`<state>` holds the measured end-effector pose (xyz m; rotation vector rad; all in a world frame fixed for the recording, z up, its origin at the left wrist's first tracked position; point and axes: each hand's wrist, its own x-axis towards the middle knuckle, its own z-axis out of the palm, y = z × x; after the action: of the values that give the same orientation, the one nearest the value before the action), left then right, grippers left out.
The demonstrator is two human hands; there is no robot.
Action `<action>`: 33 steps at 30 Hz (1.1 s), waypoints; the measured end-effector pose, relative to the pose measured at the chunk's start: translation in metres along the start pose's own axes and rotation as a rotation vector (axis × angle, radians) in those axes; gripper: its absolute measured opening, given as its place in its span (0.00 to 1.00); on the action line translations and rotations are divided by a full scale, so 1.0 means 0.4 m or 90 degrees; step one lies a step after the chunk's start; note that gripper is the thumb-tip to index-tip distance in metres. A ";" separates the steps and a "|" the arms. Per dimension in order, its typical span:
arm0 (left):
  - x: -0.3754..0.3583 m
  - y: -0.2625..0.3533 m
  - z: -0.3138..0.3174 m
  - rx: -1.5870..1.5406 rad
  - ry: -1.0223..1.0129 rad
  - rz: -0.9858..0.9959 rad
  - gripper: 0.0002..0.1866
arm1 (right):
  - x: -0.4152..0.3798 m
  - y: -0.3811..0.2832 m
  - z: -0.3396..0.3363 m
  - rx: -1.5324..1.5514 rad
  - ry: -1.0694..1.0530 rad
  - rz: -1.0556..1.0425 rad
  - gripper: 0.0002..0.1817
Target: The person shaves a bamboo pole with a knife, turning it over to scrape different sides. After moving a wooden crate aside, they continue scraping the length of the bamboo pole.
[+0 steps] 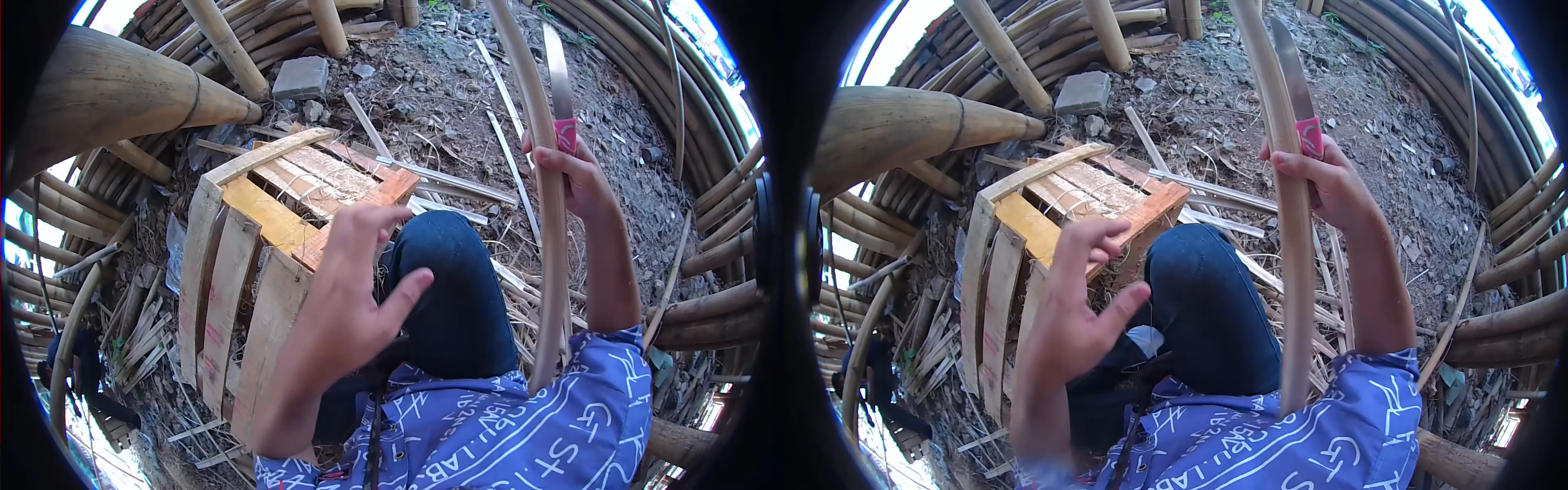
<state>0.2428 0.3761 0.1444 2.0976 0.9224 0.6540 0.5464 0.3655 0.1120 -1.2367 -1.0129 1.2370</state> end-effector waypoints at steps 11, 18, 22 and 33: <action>0.258 -0.127 0.058 0.429 0.136 0.199 0.36 | -0.171 0.005 -0.161 -0.375 -0.092 0.178 0.14; 0.387 -0.207 0.104 0.476 0.121 0.156 0.43 | -0.132 0.061 -0.222 -0.455 -0.024 0.169 0.15; 0.372 -0.217 0.114 0.422 0.146 0.169 0.43 | 0.029 0.114 -0.345 -0.614 -0.006 0.122 0.15; 0.363 -0.237 0.048 0.561 0.178 0.208 0.45 | -0.181 -0.058 -0.392 -0.691 0.198 0.075 0.12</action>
<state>0.3069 0.5250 0.0802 3.0406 1.1706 0.8124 0.6965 0.2779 0.1252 -2.2472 -1.4339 0.4773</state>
